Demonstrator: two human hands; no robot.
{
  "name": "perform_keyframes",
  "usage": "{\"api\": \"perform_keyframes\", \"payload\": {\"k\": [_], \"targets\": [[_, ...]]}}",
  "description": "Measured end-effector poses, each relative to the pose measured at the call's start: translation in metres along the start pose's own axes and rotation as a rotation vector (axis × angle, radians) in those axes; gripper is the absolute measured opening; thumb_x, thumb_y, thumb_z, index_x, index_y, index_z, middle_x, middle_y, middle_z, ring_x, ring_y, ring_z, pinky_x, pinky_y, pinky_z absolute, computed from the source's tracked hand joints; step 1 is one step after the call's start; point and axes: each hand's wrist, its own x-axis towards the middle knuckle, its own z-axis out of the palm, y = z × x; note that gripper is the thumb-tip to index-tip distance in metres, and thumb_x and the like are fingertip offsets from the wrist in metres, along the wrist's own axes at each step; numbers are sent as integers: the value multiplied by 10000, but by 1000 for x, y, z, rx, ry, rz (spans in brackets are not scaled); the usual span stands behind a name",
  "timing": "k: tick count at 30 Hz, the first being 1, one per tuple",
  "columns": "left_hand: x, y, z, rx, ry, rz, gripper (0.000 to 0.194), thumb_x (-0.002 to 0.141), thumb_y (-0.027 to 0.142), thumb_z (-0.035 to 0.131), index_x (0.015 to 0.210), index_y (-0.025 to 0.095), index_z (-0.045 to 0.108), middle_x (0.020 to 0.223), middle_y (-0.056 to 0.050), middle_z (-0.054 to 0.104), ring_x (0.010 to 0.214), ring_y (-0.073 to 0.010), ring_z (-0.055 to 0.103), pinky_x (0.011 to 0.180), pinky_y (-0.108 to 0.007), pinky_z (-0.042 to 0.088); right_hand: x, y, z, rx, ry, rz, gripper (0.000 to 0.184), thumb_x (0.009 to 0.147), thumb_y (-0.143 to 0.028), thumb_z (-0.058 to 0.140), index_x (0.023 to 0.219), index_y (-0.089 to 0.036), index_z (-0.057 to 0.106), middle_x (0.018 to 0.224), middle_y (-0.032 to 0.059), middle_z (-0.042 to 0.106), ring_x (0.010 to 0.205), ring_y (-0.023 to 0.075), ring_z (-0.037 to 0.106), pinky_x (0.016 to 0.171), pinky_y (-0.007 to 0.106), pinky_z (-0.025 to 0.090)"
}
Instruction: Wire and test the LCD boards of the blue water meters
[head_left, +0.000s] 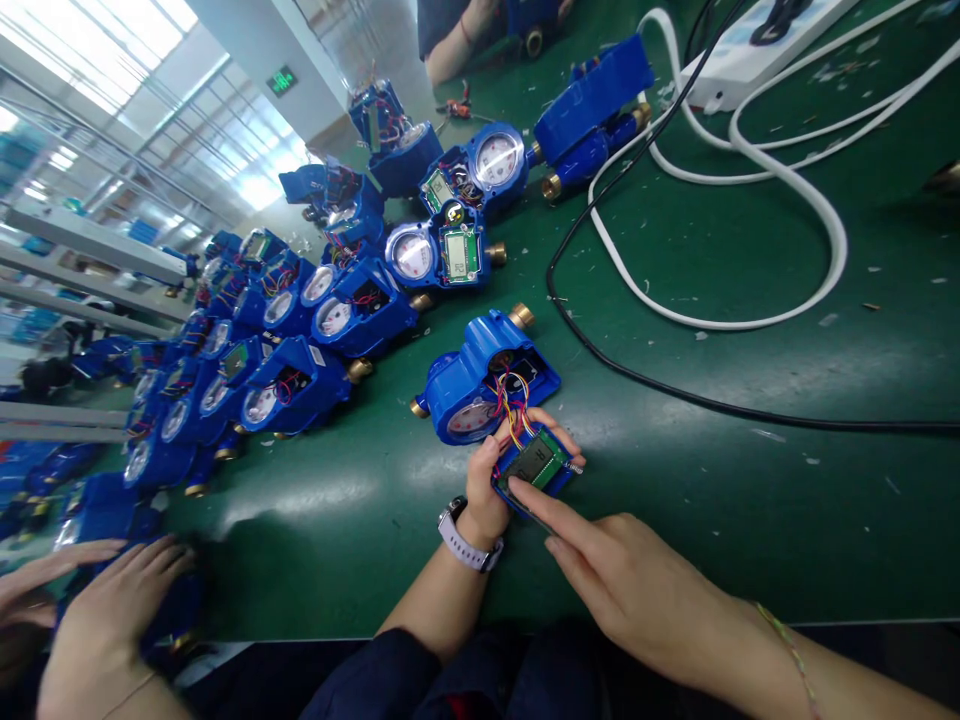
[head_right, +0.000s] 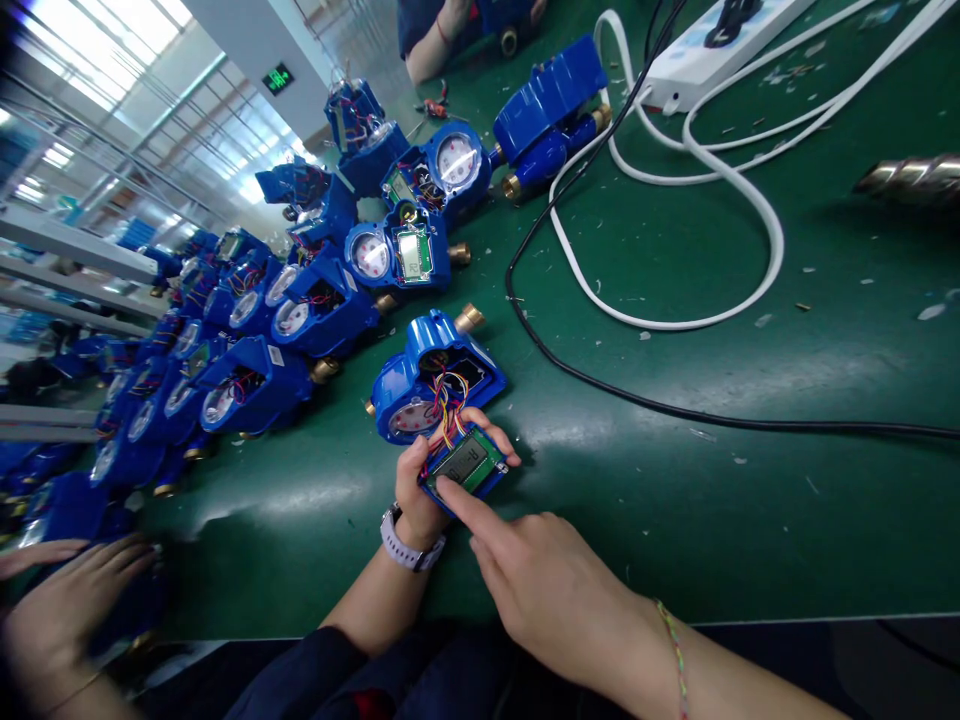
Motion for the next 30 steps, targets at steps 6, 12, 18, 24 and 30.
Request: {"api": "perform_keyframes", "payload": {"k": [6, 12, 18, 24, 30], "targets": [[1, -2, 3, 9, 51, 63, 492, 859, 586, 409, 1052, 157, 552, 908, -116, 646, 867, -298, 634, 846, -457, 496, 9, 3, 5, -241, 43, -126, 624, 903, -117, 354, 1518, -191, 278, 820, 65, 720, 577, 262, 663, 490, 346, 429], [3, -6, 8, -49, 79, 141, 458, 881, 539, 370, 1068, 161, 549, 934, -113, 649, 899, -300, 640, 861, -460, 498, 7, -1, 7, 83, 195, -90, 512, 965, -164, 297, 1468, -190, 393, 778, 44, 718, 580, 197, 648, 542, 322, 463], [3, -7, 10, -76, 57, 144, 457, 896, 521, 351, 1079, 152, 550, 939, -114, 642, 885, -286, 638, 859, -438, 487, 6, -5, 6, 419, 97, 92, 459, 1000, -271, 318, 1436, -228, 457, 589, -8, 606, 499, 135, 533, 522, 269, 438], [5, -10, 10, -27, 116, 183, 453, 874, 558, 396, 1057, 168, 539, 931, -101, 629, 872, -261, 618, 855, -404, 480, 5, -6, 10, 701, -12, 223, 515, 1013, -376, 295, 1469, -164, 404, 427, -62, 434, 365, 107, 427, 419, 231, 380], [9, -13, 11, -26, 177, 261, 405, 893, 512, 397, 1059, 169, 536, 942, -92, 628, 884, -242, 601, 875, -389, 467, 6, -10, 10, 756, 25, 242, 522, 992, -349, 315, 1456, -133, 420, 453, -61, 431, 382, 98, 414, 416, 225, 333]]}}
